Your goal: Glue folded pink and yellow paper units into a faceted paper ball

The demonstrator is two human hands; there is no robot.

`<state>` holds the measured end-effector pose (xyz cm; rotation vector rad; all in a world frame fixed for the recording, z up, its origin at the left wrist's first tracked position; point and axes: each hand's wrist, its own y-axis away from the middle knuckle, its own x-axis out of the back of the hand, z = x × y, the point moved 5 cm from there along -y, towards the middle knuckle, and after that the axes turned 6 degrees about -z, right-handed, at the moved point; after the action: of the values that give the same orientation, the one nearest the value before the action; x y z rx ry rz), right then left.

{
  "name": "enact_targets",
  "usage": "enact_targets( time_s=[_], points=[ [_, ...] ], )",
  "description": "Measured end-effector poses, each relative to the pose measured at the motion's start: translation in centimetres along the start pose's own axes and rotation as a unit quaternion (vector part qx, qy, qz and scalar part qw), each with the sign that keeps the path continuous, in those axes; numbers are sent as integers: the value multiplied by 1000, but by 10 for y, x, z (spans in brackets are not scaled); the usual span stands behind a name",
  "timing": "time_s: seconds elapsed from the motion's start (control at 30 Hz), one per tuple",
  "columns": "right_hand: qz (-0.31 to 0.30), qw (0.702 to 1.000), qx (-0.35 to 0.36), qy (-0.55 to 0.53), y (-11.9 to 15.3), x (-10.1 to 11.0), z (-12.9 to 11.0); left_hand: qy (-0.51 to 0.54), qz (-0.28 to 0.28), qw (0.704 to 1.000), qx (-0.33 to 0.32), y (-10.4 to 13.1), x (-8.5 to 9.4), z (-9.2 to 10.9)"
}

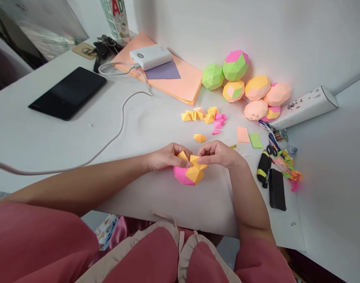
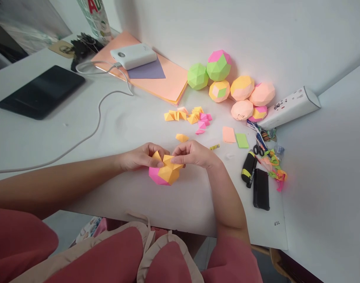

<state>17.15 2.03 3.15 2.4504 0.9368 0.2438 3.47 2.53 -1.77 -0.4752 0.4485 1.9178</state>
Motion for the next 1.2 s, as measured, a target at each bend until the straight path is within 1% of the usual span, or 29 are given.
enact_targets(
  time_s=[0.3,0.53,0.63,0.73,0.9,0.97,1.03,1.13,1.2],
  points=[
    [-10,1000,-15,2,1,-2,-1,-7,6,1000,1,0,1,0],
    [-14,1000,-11,6,-1,-6,-1,-8,11,1000,1,0,0,-1],
    [-19,1000,-9,6,-2,-8,-1,-3,-3,1000,5,0,-1,0],
    [-37,999,-3,2,-3,-12,-1,4,-17,1000,6,0,-2,1],
    [-49,999,8,-4,-5,-16,-1,7,-15,1000,4,0,-3,1],
    [-34,999,15,-8,-6,-16,-2,14,12,1000,-7,0,-2,0],
    [-2,999,29,-18,-6,-14,-3,44,63,996,-37,-1,2,1],
    [84,992,87,-36,-4,-11,-8,120,139,977,-112,-2,9,5],
    [150,976,152,-41,-1,-9,-14,145,155,966,-147,-3,11,10]
  ],
)
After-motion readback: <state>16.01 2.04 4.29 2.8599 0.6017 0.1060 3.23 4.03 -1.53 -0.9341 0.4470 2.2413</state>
